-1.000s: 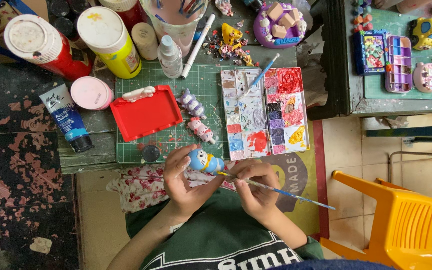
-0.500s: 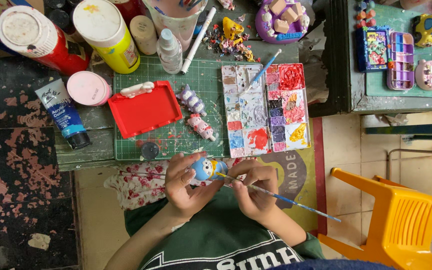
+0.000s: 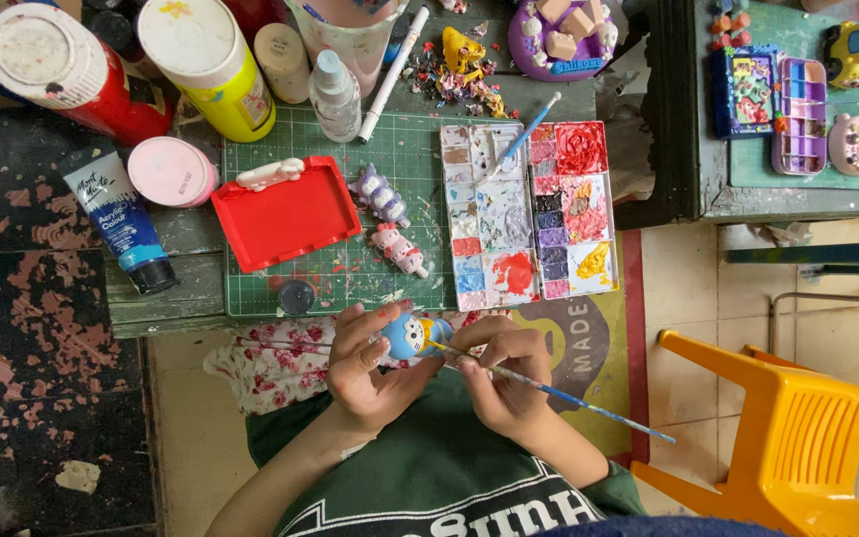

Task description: The person holds a small blue figurine in one hand and paints details on it with a fine brush, dipping the brush into a watercolor palette and rotating the figurine to paint different sides. They continue painting the figurine's body and face details throughout the episode.

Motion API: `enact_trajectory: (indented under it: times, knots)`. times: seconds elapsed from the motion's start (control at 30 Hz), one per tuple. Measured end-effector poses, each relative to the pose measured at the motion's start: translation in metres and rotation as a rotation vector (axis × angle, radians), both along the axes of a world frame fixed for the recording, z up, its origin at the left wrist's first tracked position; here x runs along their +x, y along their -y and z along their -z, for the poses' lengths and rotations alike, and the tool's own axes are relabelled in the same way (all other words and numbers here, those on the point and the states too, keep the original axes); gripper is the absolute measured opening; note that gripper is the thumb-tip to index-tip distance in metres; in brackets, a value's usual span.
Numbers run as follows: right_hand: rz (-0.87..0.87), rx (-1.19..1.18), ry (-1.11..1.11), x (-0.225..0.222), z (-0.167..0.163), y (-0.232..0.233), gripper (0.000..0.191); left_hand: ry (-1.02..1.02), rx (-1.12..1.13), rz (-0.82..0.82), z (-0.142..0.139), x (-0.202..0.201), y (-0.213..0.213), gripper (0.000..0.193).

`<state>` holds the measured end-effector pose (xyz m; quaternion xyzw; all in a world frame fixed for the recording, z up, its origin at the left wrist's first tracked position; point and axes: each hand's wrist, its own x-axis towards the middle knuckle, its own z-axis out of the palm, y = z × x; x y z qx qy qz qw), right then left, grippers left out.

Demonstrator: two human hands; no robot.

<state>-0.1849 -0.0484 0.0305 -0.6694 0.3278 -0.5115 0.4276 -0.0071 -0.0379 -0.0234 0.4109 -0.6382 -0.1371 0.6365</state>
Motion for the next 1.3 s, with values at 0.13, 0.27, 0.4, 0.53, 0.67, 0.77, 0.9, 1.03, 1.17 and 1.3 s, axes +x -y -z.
enact_trajectory:
  times: [0.13,0.27,0.4,0.53,0.67,0.77,0.9,1.03,1.17,1.3]
  knots:
    - [0.002,0.009,0.004,-0.0004,0.0010,-0.0016,0.025,0.003,0.006,0.010,0.0001,-0.0006,-0.0018,0.094]
    - [0.004,0.012,-0.004,-0.0003,0.0020,-0.0020,0.025,0.009,0.000,0.007,0.0019,-0.0005,-0.0017,0.093]
    - [-0.002,0.010,0.009,0.0002,0.0014,-0.0014,0.025,0.008,-0.002,0.010,0.0026,-0.0002,-0.0020,0.093]
    - [-0.001,0.011,0.007,0.0002,0.0003,-0.0006,0.024,0.029,-0.010,0.007,0.0029,0.0007,-0.0015,0.091]
    - [-0.009,0.002,0.010,0.0000,-0.0008,0.0000,0.024,0.031,-0.016,-0.014,0.0018,-0.0004,-0.0020,0.089]
    - [-0.005,0.024,0.038,0.0009,-0.0006,-0.0008,0.023,0.034,-0.018,-0.020,0.0015,-0.0018,-0.0014,0.088]
    - [-0.029,0.007,0.029,-0.0001,-0.0002,0.0008,0.023,0.041,-0.024,-0.032,0.0012,-0.0023,-0.0008,0.087]
    - [-0.032,0.017,0.058,-0.0002,-0.0010,0.0002,0.023,0.052,-0.006,-0.013,0.0001,-0.0006,-0.0017,0.087]
    - [-0.004,0.024,0.034,0.0010,-0.0029,0.0006,0.023,0.046,-0.013,-0.016,0.0003,-0.0018,-0.0014,0.089]
    - [-0.016,-0.040,0.044,0.0022,-0.0061,0.0035,0.021,0.026,0.007,-0.013,0.0006,-0.0019,-0.0023,0.091]
